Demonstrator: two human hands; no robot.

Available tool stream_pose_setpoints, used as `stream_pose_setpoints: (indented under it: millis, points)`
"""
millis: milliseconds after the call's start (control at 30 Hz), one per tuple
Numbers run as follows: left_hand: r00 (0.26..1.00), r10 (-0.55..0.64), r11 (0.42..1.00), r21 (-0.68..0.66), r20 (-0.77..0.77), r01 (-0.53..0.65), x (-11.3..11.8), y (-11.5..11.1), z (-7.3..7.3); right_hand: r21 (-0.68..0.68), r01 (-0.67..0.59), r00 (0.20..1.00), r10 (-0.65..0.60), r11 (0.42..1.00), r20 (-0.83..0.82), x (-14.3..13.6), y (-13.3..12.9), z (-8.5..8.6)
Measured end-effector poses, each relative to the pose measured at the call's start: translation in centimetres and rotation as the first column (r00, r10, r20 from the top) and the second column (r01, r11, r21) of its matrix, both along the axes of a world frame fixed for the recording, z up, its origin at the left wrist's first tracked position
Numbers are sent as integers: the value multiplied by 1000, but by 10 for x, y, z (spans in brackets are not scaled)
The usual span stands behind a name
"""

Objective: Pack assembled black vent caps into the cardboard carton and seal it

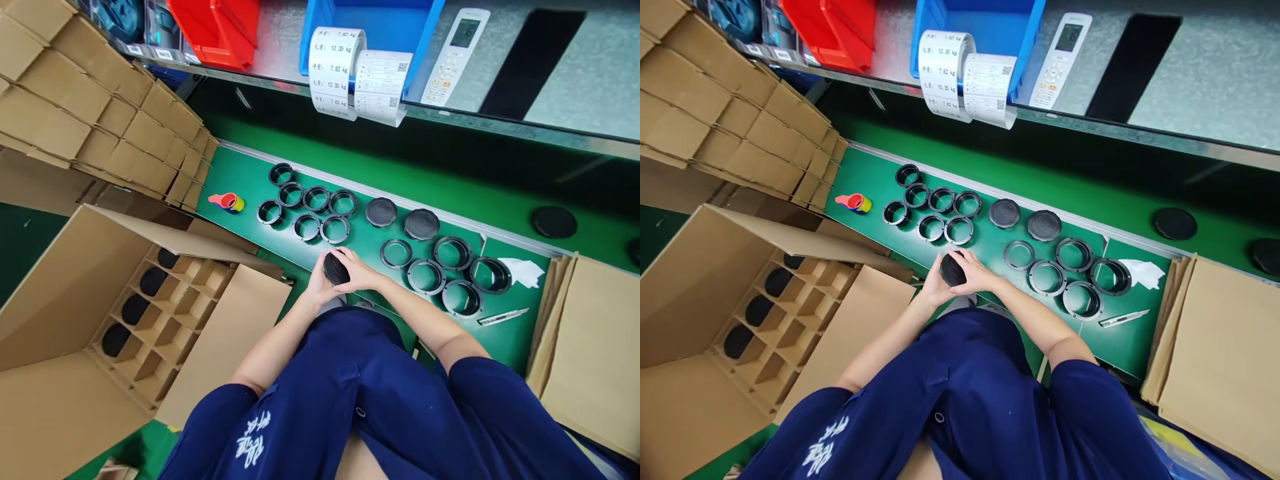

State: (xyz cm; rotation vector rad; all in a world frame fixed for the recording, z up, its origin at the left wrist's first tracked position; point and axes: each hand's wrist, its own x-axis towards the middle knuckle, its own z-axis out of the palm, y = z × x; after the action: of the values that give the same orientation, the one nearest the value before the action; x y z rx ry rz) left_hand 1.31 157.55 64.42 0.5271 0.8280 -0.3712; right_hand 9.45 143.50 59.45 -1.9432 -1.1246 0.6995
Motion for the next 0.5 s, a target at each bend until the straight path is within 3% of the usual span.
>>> stream_pose_setpoints:
  millis: [67,167,300,400,500]
  points:
    - [997,26,997,80,-75,-20,-6,16,-6,-69,158,985,-152,985,85,20,26,-7]
    - [985,94,980,186,-144,-67,-20,41,-17,-178,397,899,-342,900,274,54,71,-21]
    - [972,141,981,159,-189,-111,-47,70,-29,-319,379,888,-245,868,389,73,105,-42]
    - [950,207,972,159,-232,-173,-68,88,-36,-402,328,908,-168,855,383,60,97,-54]
    - [929,251,964,161,-271,-213,-83,102,-42,-440,307,922,-149,844,357,42,81,-51]
